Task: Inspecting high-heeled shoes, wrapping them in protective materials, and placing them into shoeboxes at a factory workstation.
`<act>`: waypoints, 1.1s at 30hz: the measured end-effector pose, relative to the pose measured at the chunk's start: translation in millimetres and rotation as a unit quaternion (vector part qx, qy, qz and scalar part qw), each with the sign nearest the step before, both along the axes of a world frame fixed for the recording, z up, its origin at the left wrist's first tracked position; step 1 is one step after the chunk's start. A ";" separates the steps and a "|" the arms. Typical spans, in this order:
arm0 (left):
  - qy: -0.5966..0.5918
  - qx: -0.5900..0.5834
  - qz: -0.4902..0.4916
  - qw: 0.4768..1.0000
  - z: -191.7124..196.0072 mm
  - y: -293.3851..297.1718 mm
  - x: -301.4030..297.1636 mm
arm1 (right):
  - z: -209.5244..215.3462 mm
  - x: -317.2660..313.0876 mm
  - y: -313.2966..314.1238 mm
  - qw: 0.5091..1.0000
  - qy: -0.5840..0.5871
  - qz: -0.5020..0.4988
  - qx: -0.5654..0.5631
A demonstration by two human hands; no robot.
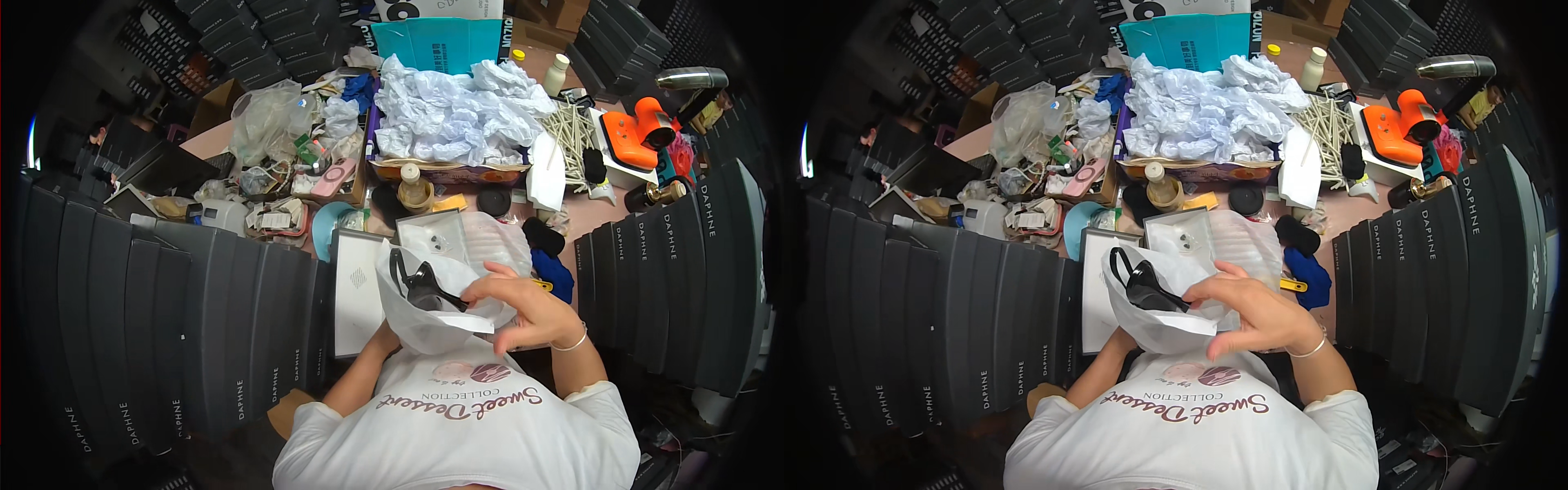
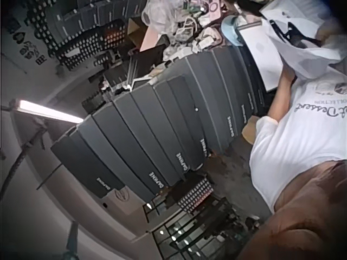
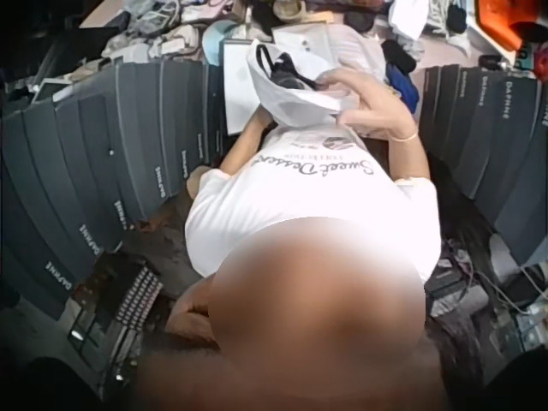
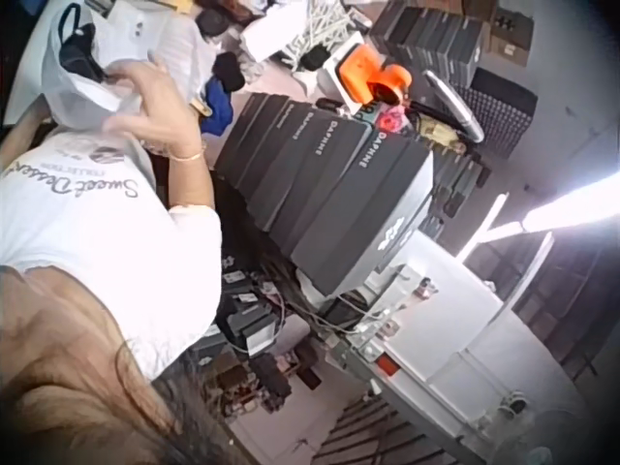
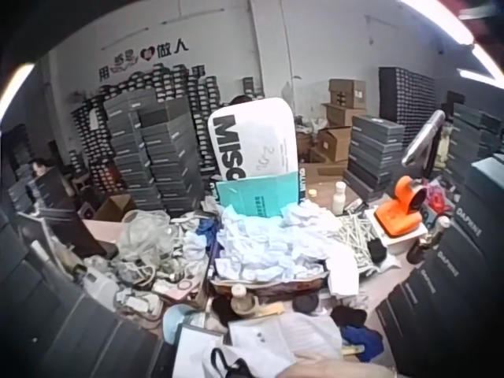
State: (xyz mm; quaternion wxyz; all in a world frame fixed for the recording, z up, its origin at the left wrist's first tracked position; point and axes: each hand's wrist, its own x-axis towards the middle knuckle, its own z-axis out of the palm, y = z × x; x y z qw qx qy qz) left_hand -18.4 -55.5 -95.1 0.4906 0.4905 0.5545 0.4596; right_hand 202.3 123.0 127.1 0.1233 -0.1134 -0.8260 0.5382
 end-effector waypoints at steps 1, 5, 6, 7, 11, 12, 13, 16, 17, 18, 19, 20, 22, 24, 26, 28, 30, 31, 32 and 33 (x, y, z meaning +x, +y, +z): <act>0.006 0.001 0.001 1.000 1.0 -1.8 -0.6 | 3.7 4.6 0.1 0.996 -0.039 0.039 0.068; 0.021 0.011 0.003 1.000 8.9 -3.8 -3.9 | -18.5 10.5 -15.9 0.991 -0.084 0.007 0.102; 0.007 0.012 0.007 1.000 9.8 -6.4 -5.1 | -19.5 10.8 -15.8 0.973 -0.068 0.037 0.218; -0.073 0.005 0.021 0.997 7.1 -8.3 -9.1 | -15.3 11.1 -15.2 0.974 -0.040 0.011 0.224; -0.147 -0.048 0.027 0.988 35.5 -3.6 -27.9 | 8.6 12.7 -0.3 0.948 0.017 -0.118 0.294; -0.077 -0.037 0.022 0.996 39.2 -3.2 -30.9 | 11.1 11.0 3.7 0.951 0.025 -0.106 0.288; -0.007 -0.025 0.018 0.999 41.3 -3.4 -32.8 | 13.5 10.5 4.6 0.954 0.034 -0.093 0.283; 0.085 0.037 0.087 0.992 24.4 -12.8 -29.4 | 31.5 14.0 -12.5 0.991 0.089 -0.016 0.098; 0.115 0.050 0.115 0.985 19.6 -15.9 -26.4 | 25.8 13.9 -14.0 0.994 0.099 -0.017 0.038; 0.065 0.000 0.111 0.992 26.1 -11.6 -20.0 | 12.9 16.5 -14.5 0.994 0.106 -0.023 -0.021; 0.084 0.017 0.099 0.991 32.3 -11.3 -9.4 | 1.1 16.1 -15.0 0.990 0.113 -0.024 -0.082; 0.136 0.085 0.119 0.980 41.1 -11.5 4.2 | -5.8 13.9 -18.3 0.988 0.092 -0.052 -0.117; 0.168 0.143 0.139 0.966 64.5 -13.3 30.5 | -24.6 10.6 -27.3 0.984 0.063 -0.078 -0.150; 0.142 0.129 0.138 0.972 73.7 -18.4 42.7 | -44.1 10.8 -33.2 0.980 0.042 -0.094 -0.170; 0.132 0.120 0.111 0.978 73.1 -19.8 43.4 | -51.4 13.5 -38.5 0.959 0.070 -0.122 -0.246; 0.112 0.140 0.157 0.971 93.3 -14.2 44.3 | -48.3 15.6 -36.4 0.956 0.076 -0.117 -0.259; 0.150 0.207 0.157 0.954 128.7 -16.1 35.6 | -49.2 24.7 -30.6 0.984 0.050 -0.120 -0.122; 0.168 0.239 0.158 0.943 136.5 -17.0 33.6 | -50.5 28.0 -29.1 0.991 0.035 -0.119 -0.055; 0.146 0.242 0.184 0.941 137.0 -12.5 34.9 | -58.7 27.0 -28.2 0.986 0.039 -0.159 -0.017; 0.115 0.171 0.189 0.960 136.3 -16.3 37.1 | -59.0 25.1 -31.4 0.980 0.037 -0.193 -0.027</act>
